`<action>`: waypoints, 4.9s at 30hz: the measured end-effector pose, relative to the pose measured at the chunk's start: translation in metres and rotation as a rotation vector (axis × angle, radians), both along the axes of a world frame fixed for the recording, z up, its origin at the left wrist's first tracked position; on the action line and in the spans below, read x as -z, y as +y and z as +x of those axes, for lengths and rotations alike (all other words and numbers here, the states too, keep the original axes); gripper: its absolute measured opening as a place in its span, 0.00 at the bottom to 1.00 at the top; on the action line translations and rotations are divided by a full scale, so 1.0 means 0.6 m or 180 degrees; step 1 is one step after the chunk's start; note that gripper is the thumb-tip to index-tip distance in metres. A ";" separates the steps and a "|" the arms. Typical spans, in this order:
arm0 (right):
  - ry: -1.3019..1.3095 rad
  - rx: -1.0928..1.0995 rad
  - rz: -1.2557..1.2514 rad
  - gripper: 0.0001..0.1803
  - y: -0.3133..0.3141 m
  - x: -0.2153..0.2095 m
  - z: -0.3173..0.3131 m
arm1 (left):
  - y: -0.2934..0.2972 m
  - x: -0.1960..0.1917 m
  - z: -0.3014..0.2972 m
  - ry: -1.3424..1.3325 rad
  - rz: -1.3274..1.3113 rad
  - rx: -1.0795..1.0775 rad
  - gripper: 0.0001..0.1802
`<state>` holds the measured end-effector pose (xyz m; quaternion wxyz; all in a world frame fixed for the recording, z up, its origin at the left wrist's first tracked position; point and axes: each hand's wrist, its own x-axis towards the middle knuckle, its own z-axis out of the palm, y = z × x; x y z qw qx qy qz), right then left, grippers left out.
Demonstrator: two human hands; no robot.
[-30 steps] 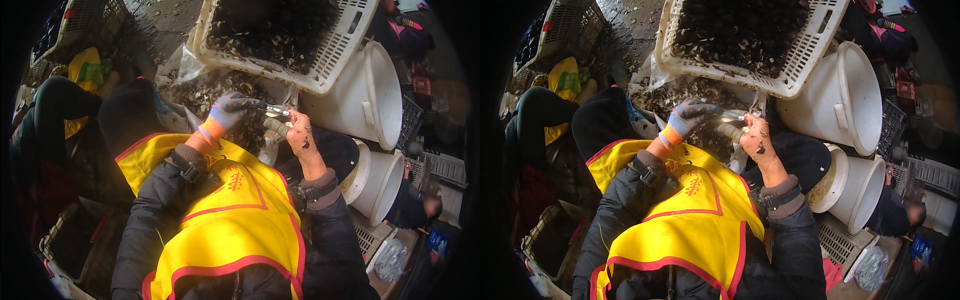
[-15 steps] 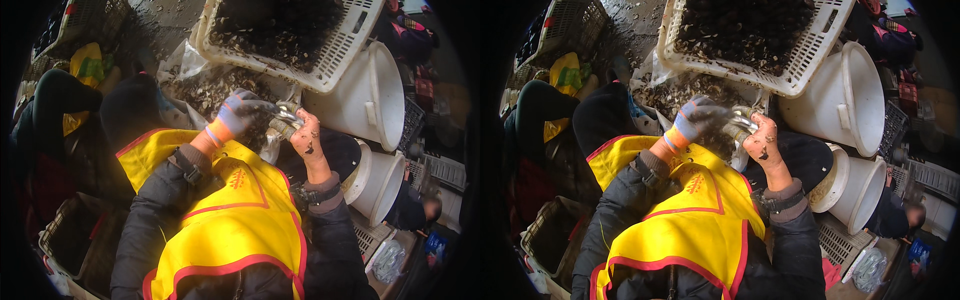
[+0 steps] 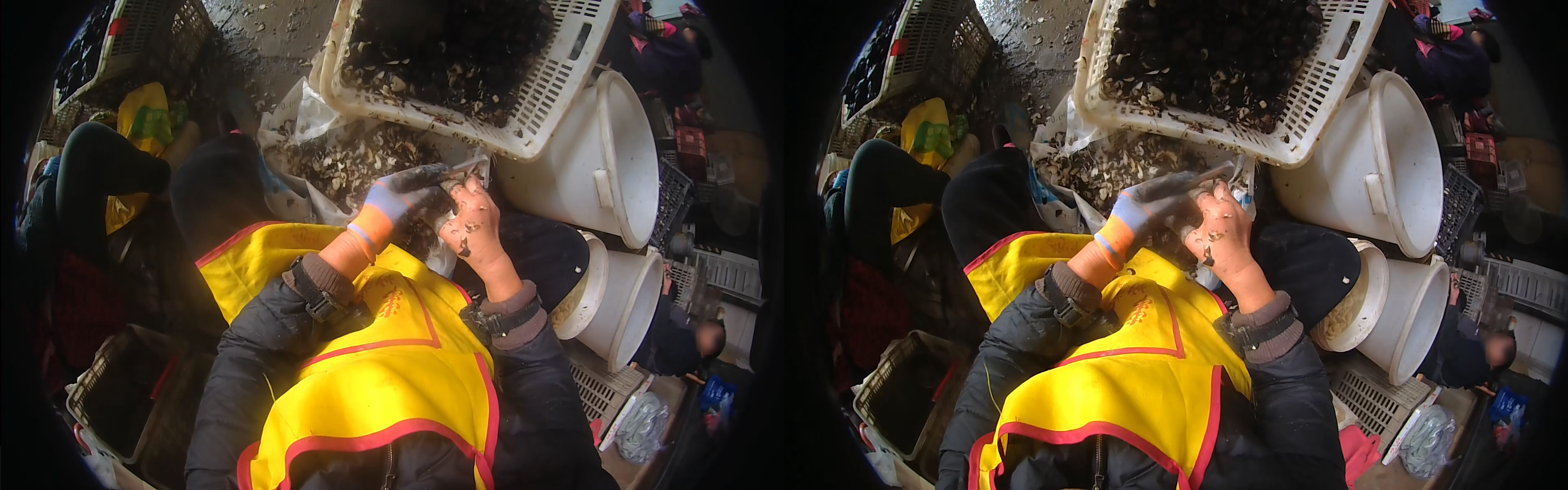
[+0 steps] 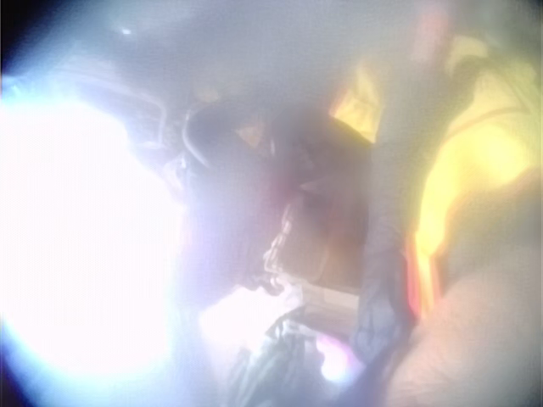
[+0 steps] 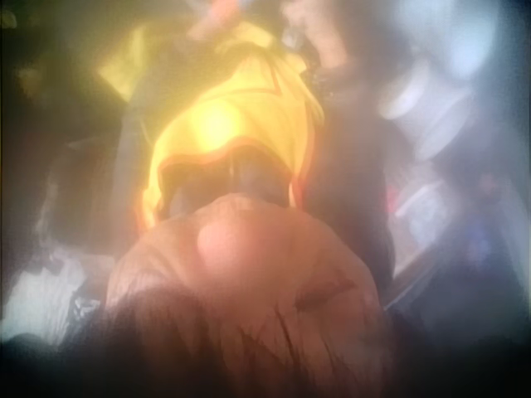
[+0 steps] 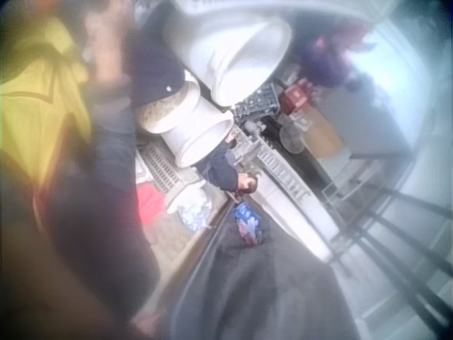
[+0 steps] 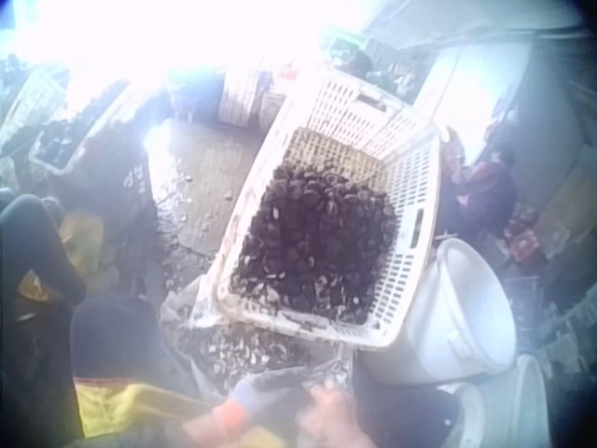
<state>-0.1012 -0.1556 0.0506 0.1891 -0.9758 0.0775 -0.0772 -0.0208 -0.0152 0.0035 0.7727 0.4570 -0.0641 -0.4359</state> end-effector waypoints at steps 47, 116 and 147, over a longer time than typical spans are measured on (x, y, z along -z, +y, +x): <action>0.0145 0.0411 0.1421 0.21 -0.047 0.030 -0.018 | 0.003 0.094 -0.006 -0.0998 0.0966 -0.0233 0.17; -0.0990 0.2036 0.5765 0.10 0.008 0.063 -0.015 | 0.013 0.055 0.031 -0.1931 0.0865 -0.0989 0.20; -0.0734 0.2380 0.6356 0.12 -0.001 0.078 -0.005 | 0.016 0.062 0.046 -0.2866 0.1036 -0.0897 0.18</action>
